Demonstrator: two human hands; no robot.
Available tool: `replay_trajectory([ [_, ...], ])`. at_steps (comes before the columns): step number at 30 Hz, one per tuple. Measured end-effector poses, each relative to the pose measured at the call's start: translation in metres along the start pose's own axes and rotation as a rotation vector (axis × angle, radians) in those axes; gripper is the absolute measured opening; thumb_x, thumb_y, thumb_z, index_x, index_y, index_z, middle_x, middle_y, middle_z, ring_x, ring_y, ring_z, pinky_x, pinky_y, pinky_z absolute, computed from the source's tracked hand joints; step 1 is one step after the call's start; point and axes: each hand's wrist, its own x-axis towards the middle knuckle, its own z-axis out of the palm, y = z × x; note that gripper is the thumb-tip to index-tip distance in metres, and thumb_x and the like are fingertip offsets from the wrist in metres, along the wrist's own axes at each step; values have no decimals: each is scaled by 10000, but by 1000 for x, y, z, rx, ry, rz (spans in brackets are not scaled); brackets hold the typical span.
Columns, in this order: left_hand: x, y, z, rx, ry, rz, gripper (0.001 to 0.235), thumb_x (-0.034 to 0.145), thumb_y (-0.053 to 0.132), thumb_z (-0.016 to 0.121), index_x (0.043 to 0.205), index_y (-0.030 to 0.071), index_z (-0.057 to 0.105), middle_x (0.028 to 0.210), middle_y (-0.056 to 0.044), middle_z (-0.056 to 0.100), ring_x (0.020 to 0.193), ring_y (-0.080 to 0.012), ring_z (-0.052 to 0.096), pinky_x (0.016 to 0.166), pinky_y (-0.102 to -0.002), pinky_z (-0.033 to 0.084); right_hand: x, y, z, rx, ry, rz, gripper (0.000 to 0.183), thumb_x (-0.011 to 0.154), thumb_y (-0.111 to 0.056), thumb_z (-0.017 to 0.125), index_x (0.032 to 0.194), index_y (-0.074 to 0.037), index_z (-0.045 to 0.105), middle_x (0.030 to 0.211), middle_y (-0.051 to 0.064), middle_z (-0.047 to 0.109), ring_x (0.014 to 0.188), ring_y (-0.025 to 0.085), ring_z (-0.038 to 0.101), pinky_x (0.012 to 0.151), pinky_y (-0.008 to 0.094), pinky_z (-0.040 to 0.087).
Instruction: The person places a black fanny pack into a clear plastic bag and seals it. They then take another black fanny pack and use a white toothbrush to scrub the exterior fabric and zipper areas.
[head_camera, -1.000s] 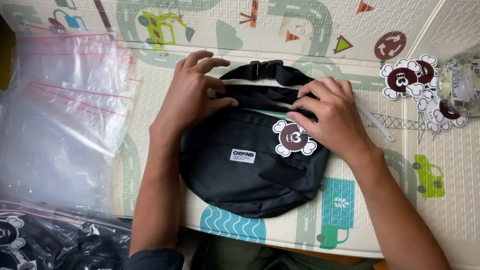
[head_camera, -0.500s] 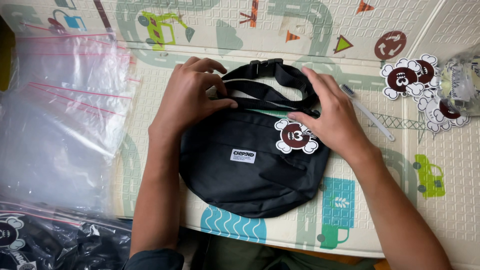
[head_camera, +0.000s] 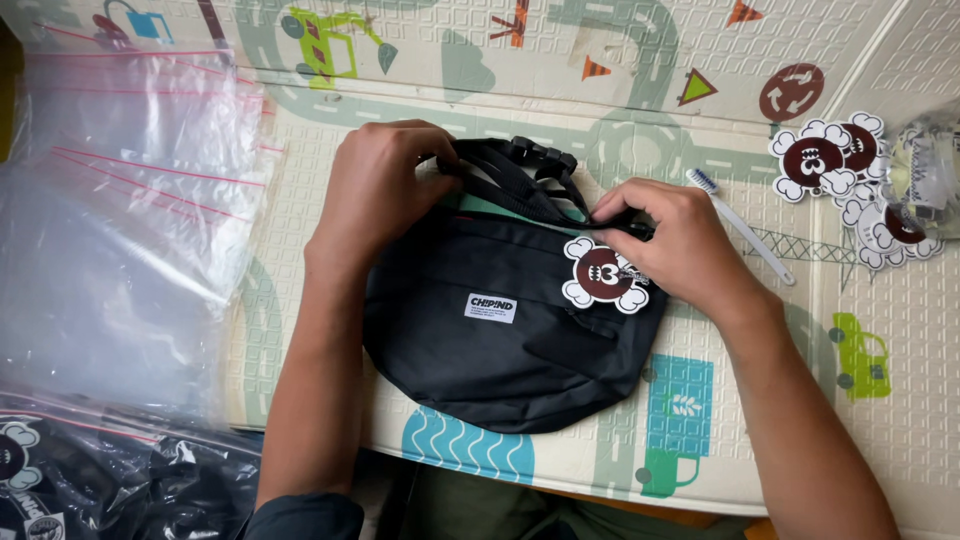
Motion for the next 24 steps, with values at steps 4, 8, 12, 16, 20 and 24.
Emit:
replay_trajectory([
  [4,4,18,-3,-51,-48,74,284,767,169,950,1037,191,867,1163,-11,857,1074,-362,826,897,-479,644,4,-32,-5,8,-25,16,545,849,55,886,1369,-36,746,1148,152,854,1098,342,821,983,480,622],
  [8,5,22,3,-46,-59,218,237,830,198,962,1053,219,885,1396,-63,745,1244,-394,727,1037,-526,564,3,-37,0,-215,-52,-141,598,942,9,819,1514,-93,675,1631,235,570,1350,522,686,1102,646,577],
  [12,7,20,9,-13,-38,225,127,871,176,951,968,214,878,1333,-23,761,1190,-343,737,999,-488,555,2,-23,1,-317,-7,-134,438,947,-108,898,1359,-30,769,1534,234,627,1304,501,728,1068,609,614],
  [16,5,9,11,40,16,182,107,865,203,971,909,192,874,1230,-6,811,1098,-307,756,919,-448,549,-1,-12,-13,-376,87,-131,380,949,-281,971,1112,9,788,1368,264,725,1150,517,762,947,621,627],
  [20,2,4,10,97,41,61,100,854,209,965,890,201,872,1123,42,836,1000,-286,786,832,-421,577,-1,-1,-21,-317,93,-120,343,966,-242,980,906,-17,730,1202,171,811,1054,461,806,868,546,633],
  [24,9,1,24,84,136,67,101,895,278,962,903,268,862,1083,105,830,968,-229,787,814,-373,587,-5,0,-20,-237,19,-63,350,991,-141,913,772,-18,671,1002,163,833,902,449,804,758,510,612],
])
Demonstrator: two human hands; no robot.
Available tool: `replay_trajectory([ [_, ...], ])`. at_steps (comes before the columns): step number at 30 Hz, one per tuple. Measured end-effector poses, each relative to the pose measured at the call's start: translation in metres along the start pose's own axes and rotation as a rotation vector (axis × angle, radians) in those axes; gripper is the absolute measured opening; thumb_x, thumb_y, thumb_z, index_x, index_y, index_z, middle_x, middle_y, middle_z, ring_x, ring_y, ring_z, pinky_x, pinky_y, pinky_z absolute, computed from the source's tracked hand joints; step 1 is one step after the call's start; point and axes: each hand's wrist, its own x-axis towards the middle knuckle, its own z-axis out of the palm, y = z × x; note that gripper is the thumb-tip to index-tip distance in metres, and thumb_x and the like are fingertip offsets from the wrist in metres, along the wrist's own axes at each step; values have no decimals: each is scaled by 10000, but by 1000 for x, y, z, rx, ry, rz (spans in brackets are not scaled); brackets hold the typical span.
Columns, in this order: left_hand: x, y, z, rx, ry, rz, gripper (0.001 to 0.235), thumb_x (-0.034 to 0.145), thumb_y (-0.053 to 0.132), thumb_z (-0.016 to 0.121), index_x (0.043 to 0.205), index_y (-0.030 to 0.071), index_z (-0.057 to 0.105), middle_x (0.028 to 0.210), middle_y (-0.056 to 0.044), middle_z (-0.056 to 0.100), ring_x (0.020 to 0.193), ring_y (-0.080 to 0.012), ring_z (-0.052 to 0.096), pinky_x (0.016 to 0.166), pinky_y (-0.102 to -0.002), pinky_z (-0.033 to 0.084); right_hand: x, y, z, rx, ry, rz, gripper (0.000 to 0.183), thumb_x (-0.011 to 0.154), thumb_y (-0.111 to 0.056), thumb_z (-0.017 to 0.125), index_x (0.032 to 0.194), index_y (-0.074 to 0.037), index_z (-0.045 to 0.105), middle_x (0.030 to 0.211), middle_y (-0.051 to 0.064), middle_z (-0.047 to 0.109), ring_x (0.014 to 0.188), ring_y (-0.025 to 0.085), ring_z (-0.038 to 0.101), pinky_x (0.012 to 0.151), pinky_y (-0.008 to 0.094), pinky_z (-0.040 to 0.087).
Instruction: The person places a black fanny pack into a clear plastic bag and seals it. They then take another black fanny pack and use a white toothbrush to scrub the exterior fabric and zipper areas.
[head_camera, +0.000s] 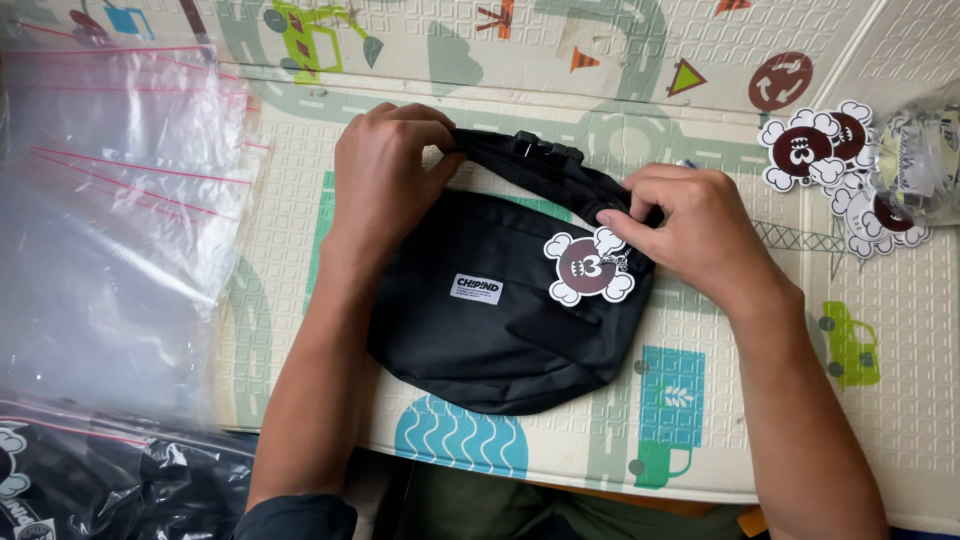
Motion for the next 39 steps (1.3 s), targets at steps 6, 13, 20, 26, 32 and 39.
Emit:
replay_trajectory([
  [6,3,15,-11,-277,-124,163,91,888,114,829,973,94,804,1042,-26,853,944,-306,775,782,-437,547,5,-38,-35,30,-346,442,327,962,-215,883,1196,-144,665,1369,106,797,1363,329,744,1148,473,604],
  [13,2,25,-25,-325,-189,182,559,934,-10,804,1443,123,614,1192,-162,857,1060,-403,806,921,-502,552,7,-49,-32,-128,-430,377,1045,973,-308,754,1874,-322,225,1515,254,702,373,291,582,1041,613,537],
  [20,2,47,-4,-296,-235,256,248,967,92,809,1188,204,798,1092,35,835,1052,-282,671,994,-486,425,1,-45,-16,0,-259,237,483,897,-428,976,1150,-152,671,1157,-4,750,899,199,715,836,400,546],
  [26,2,57,17,30,45,166,448,843,253,1020,1074,213,639,1030,6,612,946,-280,637,819,-435,477,-2,-35,11,-26,-136,78,482,929,-283,926,1338,-90,761,1041,78,781,823,286,759,773,438,604],
  [32,-5,72,-33,-155,-323,113,280,870,332,963,934,147,762,849,-69,761,822,-380,756,745,-495,570,-3,-23,33,-78,-25,105,256,969,-282,879,1104,-105,752,875,86,716,777,356,799,701,483,641],
  [39,-6,75,-21,-74,-354,279,174,880,177,928,928,175,760,952,-15,725,1028,-321,701,884,-428,539,0,8,28,188,-1,249,280,905,-274,922,936,-59,744,757,94,710,689,282,737,657,424,597],
])
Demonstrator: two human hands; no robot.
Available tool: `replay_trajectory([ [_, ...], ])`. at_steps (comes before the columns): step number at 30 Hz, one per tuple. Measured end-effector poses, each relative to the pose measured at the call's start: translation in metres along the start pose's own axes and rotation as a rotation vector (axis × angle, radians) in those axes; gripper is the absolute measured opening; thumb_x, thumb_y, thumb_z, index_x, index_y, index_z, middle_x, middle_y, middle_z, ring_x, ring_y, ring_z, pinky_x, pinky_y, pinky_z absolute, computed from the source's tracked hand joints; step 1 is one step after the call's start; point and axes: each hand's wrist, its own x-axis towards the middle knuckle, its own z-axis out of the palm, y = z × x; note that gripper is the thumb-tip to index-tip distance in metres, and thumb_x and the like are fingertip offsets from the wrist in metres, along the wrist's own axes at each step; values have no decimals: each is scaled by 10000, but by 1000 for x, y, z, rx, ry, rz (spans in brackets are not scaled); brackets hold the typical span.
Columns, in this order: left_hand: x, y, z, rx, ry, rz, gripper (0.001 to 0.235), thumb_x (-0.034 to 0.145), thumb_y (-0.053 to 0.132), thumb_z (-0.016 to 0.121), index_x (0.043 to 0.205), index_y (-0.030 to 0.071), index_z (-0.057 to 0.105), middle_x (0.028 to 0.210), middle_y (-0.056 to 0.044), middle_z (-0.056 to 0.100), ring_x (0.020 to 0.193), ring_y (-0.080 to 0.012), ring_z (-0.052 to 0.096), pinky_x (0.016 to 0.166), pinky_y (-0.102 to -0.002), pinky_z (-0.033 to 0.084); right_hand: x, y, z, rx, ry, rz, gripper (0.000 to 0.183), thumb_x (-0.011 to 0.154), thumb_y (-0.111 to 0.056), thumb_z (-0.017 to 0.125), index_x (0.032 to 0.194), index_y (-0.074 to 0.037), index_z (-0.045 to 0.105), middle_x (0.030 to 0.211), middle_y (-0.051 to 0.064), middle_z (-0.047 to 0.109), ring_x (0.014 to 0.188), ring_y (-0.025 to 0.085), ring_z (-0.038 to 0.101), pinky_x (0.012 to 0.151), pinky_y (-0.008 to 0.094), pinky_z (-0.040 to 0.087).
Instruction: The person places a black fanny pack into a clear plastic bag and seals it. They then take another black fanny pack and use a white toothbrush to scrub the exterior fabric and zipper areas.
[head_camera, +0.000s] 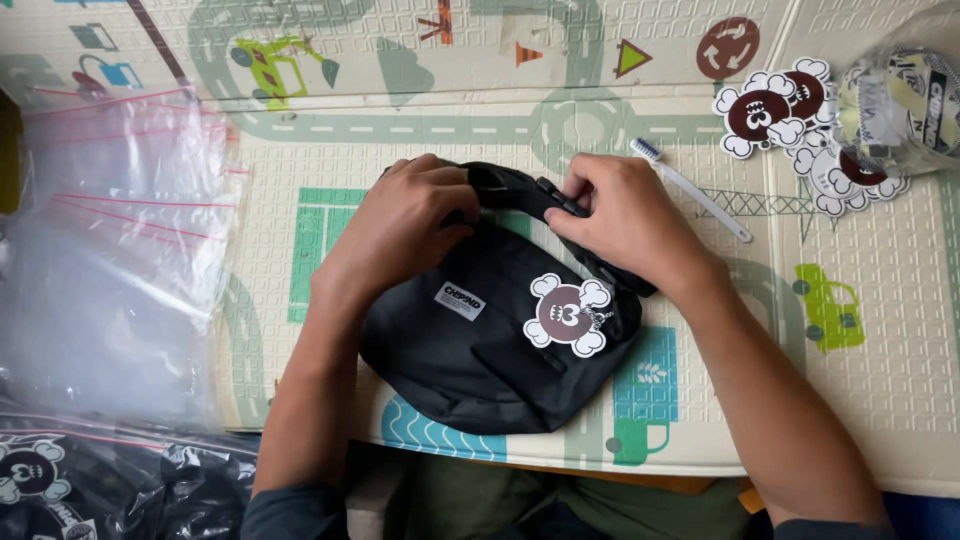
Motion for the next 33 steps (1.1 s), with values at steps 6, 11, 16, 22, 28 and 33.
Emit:
replay_trajectory([
  [6,-1,15,-15,-159,117,79,253,963,75,834,1122,160,657,903,-59,699,985,-334,728,895,-450,591,0,-8,-24,35,-89,201,371,857,-319,950,935,-11,759,727,142,715,643,281,710,645,431,571],
  [11,5,15,-6,-218,68,92,222,929,36,824,1072,139,689,882,-71,718,960,-353,743,857,-452,604,-4,-22,-38,297,-125,203,298,873,-142,951,957,54,743,710,113,612,527,152,593,540,344,528],
  [16,9,21,-14,-405,262,194,139,987,75,826,1076,131,737,932,-88,725,915,-362,714,850,-452,603,-4,-30,-29,217,-214,167,283,805,-179,968,931,-5,784,708,89,691,585,169,642,617,366,561],
  [22,16,24,5,-387,336,292,83,1003,135,785,1085,130,772,1034,-78,764,949,-361,722,850,-449,598,-2,-28,-1,194,-268,136,247,781,-270,989,858,-126,804,672,32,750,640,164,720,680,338,602],
  [28,21,29,14,-454,535,339,51,1052,102,764,1098,89,746,1043,-116,751,912,-387,678,837,-465,579,-4,81,111,654,-368,-108,345,841,-360,940,1041,-97,839,883,78,814,896,213,768,867,376,631],
  [33,20,28,10,-382,544,327,87,1009,128,811,1062,97,748,1006,-99,744,927,-363,649,833,-456,506,-17,89,83,618,-568,-287,652,808,-280,978,1341,52,802,1280,318,829,1170,362,712,1095,502,583],
])
